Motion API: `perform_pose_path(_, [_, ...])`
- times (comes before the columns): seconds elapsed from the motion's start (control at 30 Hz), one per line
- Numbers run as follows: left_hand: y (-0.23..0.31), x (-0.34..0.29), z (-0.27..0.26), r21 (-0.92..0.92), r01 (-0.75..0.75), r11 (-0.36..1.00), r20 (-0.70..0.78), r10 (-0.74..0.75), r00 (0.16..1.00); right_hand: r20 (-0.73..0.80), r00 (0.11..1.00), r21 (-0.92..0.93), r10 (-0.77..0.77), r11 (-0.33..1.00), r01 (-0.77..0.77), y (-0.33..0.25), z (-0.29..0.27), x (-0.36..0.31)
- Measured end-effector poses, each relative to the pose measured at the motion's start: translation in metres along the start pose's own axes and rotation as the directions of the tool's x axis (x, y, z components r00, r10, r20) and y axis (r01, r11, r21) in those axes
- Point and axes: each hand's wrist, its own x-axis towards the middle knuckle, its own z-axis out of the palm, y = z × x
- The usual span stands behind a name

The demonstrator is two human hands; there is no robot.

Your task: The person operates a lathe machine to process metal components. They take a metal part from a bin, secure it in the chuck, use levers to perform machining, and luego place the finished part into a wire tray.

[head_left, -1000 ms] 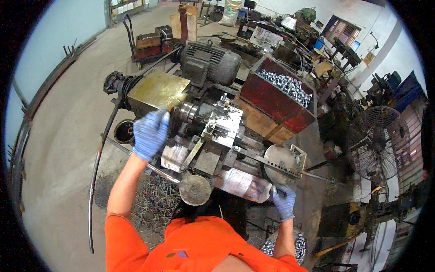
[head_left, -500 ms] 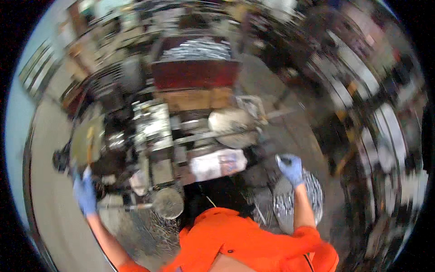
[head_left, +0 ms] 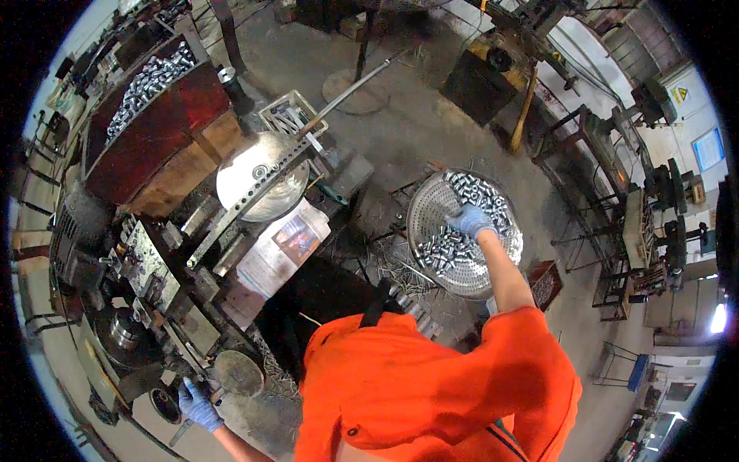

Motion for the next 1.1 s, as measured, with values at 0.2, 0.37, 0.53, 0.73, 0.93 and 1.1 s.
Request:
perform_pose_path(0.2, [-0.004, -0.003, 0.005, 0.047, -0.041, 0.998, -0.1, 0.046, 0.994, 0.255, 0.926, -0.109, -0.279, 0.943, 0.315, -0.03, -0.033, -0.02])
perform_pose_path(0.37, [0.004, -0.003, 0.008, 0.009, 0.015, 1.0, -0.104, -0.014, 0.994, 0.235, 0.926, -0.088, -0.295, 0.942, 0.323, -0.03, -0.044, -0.013])
perform_pose_path(0.53, [0.009, -0.01, 0.007, 0.038, 0.079, 0.996, -0.113, -0.074, 0.991, 0.213, 0.911, -0.169, -0.353, 0.905, 0.39, -0.038, -0.035, -0.008])
perform_pose_path(0.73, [-0.01, 0.003, 0.002, 0.025, 0.14, 0.99, -0.105, -0.136, 0.985, 0.228, 0.927, -0.229, -0.299, 0.909, 0.35, -0.044, -0.032, -0.01])
perform_pose_path(0.93, [-0.014, -0.005, -0.002, 0.078, 0.211, 0.974, -0.146, -0.198, 0.969, -0.154, 0.92, 0.121, -0.361, 0.917, 0.38, -0.031, -0.022, -0.008])
perform_pose_path(1.1, [-0.016, 0.001, -0.001, 0.121, 0.167, 0.978, -0.153, -0.148, 0.977, -0.364, 0.819, 0.401, -0.443, 0.719, 0.567, -0.061, -0.03, -0.037])
